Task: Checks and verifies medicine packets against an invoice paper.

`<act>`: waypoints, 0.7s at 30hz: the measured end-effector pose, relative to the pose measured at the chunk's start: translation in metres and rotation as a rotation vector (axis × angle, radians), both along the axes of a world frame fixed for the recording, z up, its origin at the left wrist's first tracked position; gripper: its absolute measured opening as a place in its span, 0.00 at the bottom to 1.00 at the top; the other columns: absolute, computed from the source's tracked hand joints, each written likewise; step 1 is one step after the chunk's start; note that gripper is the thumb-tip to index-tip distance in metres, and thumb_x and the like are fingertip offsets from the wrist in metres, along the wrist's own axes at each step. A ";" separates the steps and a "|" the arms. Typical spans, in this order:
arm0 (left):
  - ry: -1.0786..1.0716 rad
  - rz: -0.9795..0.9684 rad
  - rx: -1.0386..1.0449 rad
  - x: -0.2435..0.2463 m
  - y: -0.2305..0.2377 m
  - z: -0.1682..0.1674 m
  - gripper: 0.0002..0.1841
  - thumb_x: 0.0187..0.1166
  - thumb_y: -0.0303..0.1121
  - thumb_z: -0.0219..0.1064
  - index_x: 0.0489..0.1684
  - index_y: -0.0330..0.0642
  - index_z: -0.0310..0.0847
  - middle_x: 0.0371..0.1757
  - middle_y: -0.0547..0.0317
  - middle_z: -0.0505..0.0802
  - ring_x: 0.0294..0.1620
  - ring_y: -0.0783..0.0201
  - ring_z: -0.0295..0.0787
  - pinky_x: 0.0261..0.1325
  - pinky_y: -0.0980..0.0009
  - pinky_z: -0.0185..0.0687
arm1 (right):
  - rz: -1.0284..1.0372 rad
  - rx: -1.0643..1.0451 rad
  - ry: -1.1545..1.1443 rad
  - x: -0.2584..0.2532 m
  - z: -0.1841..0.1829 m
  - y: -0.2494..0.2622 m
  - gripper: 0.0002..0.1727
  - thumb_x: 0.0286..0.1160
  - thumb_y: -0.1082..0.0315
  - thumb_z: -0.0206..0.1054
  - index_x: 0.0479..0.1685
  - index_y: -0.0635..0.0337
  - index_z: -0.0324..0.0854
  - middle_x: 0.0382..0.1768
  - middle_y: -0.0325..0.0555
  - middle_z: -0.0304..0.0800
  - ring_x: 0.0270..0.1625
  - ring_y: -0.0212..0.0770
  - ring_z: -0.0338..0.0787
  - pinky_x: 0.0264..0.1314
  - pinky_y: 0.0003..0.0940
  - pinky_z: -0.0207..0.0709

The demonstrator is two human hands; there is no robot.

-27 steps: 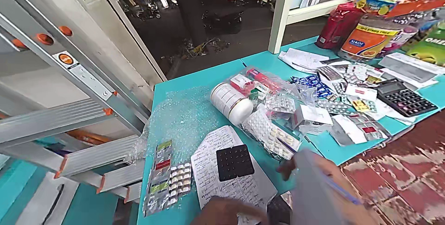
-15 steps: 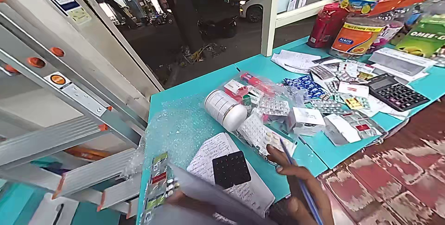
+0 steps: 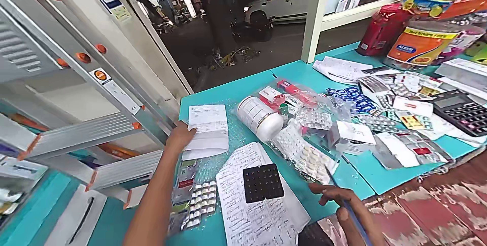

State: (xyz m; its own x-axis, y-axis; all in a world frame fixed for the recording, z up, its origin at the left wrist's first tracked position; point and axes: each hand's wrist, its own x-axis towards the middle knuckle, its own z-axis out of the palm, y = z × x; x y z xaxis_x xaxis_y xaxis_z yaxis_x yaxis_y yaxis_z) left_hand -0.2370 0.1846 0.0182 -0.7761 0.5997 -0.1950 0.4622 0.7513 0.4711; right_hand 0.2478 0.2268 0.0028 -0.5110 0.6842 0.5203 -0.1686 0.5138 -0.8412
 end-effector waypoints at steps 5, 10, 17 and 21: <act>0.170 -0.034 -0.017 0.013 -0.018 0.032 0.33 0.83 0.51 0.66 0.68 0.24 0.77 0.65 0.22 0.84 0.69 0.26 0.80 0.69 0.27 0.70 | -0.045 -0.018 -0.025 0.008 -0.006 0.002 0.11 0.94 0.57 0.49 0.64 0.37 0.73 0.70 0.27 0.88 0.70 0.30 0.88 0.64 0.29 0.85; 0.121 -0.375 0.498 0.108 -0.071 0.071 0.18 0.89 0.41 0.59 0.49 0.36 0.89 0.50 0.48 0.94 0.45 0.57 0.91 0.49 0.55 0.84 | 0.042 0.046 -0.180 0.004 0.001 -0.007 0.17 0.96 0.59 0.48 0.70 0.53 0.76 0.54 0.36 0.96 0.50 0.26 0.95 0.54 0.28 0.90; -0.431 -0.826 0.868 0.271 -0.109 0.009 0.20 0.89 0.40 0.60 0.58 0.28 0.86 0.66 0.43 0.90 0.63 0.69 0.88 0.66 0.76 0.82 | 0.322 0.499 -0.283 -0.050 -0.009 -0.025 0.25 0.89 0.46 0.57 0.26 0.54 0.77 0.11 0.39 0.73 0.15 0.35 0.75 0.22 0.27 0.69; -0.560 -0.528 1.015 0.258 -0.139 0.004 0.22 0.95 0.44 0.46 0.46 0.43 0.85 0.44 0.64 0.96 0.44 0.78 0.92 0.51 0.78 0.88 | 0.357 0.448 -0.340 -0.055 -0.009 -0.020 0.25 0.88 0.46 0.58 0.30 0.55 0.84 0.23 0.41 0.87 0.29 0.34 0.87 0.36 0.27 0.81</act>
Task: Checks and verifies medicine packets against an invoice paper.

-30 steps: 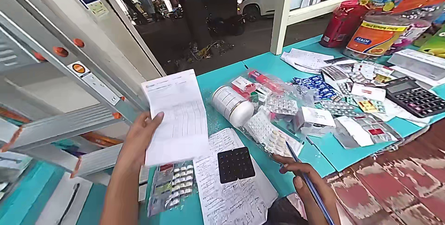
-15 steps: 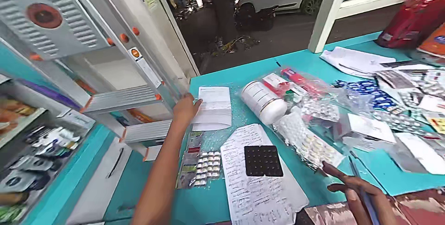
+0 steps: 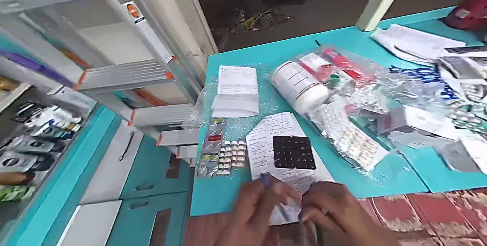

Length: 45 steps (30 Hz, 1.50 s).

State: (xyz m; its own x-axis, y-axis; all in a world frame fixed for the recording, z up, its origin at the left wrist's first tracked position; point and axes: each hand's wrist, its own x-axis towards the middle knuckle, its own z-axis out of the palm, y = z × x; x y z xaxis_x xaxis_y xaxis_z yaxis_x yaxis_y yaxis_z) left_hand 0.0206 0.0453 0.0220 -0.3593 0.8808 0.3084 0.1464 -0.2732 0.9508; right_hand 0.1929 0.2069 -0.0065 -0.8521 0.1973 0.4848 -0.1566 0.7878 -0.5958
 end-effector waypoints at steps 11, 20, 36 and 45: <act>0.442 0.774 -0.890 -0.115 -0.089 -0.019 0.29 0.79 0.59 0.65 0.52 0.37 0.90 0.29 0.47 0.91 0.30 0.48 0.88 0.39 0.42 0.82 | -0.147 0.221 -0.079 -0.045 -0.018 -0.006 0.23 0.85 0.43 0.59 0.40 0.52 0.90 0.55 0.46 0.95 0.61 0.46 0.89 0.65 0.43 0.75; 0.498 0.676 -1.128 -0.098 -0.070 -0.025 0.47 0.58 0.74 0.71 0.65 0.40 0.86 0.42 0.43 0.96 0.46 0.41 0.94 0.48 0.36 0.84 | 0.023 0.437 -0.212 -0.134 -0.010 -0.043 0.31 0.80 0.37 0.59 0.67 0.51 0.84 0.76 0.55 0.81 0.80 0.59 0.79 0.77 0.66 0.70; 0.482 0.775 -1.008 -0.096 -0.100 -0.040 0.39 0.58 0.68 0.73 0.52 0.39 0.90 0.33 0.47 0.94 0.38 0.43 0.93 0.41 0.38 0.84 | 0.043 0.417 -0.510 -0.165 0.003 -0.042 0.27 0.61 0.54 0.81 0.54 0.66 0.84 0.68 0.63 0.85 0.77 0.64 0.81 0.84 0.81 0.44; 0.548 0.822 -1.034 -0.090 -0.084 -0.033 0.40 0.59 0.68 0.73 0.53 0.36 0.90 0.33 0.43 0.94 0.38 0.39 0.94 0.40 0.36 0.82 | 0.006 0.099 -0.358 -0.156 0.022 -0.013 0.26 0.57 0.48 0.81 0.46 0.58 0.85 0.50 0.46 0.91 0.62 0.48 0.88 0.84 0.71 0.55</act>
State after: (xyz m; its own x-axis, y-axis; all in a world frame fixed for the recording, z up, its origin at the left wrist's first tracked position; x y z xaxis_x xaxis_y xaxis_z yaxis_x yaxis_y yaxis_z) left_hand -0.0690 -0.0389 -0.0113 -0.9162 0.3948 -0.0685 0.3275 0.8365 0.4393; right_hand 0.0372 0.1942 0.0160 -0.9720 0.1590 0.1728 0.0431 0.8441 -0.5345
